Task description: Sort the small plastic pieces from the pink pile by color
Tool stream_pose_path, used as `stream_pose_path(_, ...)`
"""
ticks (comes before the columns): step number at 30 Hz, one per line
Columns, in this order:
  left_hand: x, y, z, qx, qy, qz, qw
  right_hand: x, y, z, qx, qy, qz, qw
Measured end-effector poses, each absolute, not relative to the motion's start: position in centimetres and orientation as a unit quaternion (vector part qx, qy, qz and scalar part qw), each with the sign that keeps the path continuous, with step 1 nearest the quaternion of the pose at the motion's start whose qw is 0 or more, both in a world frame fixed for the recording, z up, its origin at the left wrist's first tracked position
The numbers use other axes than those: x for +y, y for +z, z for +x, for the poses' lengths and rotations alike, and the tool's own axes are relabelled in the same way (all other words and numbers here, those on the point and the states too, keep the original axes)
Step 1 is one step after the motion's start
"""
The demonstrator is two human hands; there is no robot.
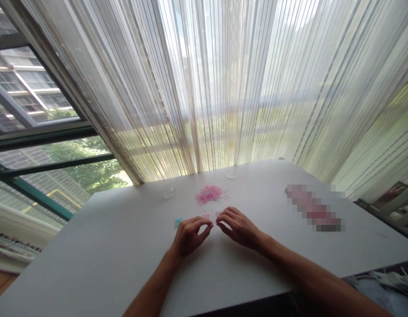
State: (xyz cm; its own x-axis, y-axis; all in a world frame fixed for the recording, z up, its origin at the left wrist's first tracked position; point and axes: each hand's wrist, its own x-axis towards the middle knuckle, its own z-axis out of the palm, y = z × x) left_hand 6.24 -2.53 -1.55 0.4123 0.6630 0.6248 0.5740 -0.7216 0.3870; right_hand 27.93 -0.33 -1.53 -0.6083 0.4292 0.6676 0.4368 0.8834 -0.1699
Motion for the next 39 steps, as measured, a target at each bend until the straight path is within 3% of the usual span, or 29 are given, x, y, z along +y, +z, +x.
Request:
stream_pose_path(25, -2.5, -1.5, 6.1, 0.393, 0.393, 0.830, 0.049, -0.2, -1.7, 28.2, -0.895, 0.012, -0.240, 0.376)
stream_pose_path(39, -1.8, -1.4, 4.5, 0.480, 0.403, 0.779, 0.017, 2.3, -2.0, 30.3, -0.795, 0.070, -0.348, 0.491)
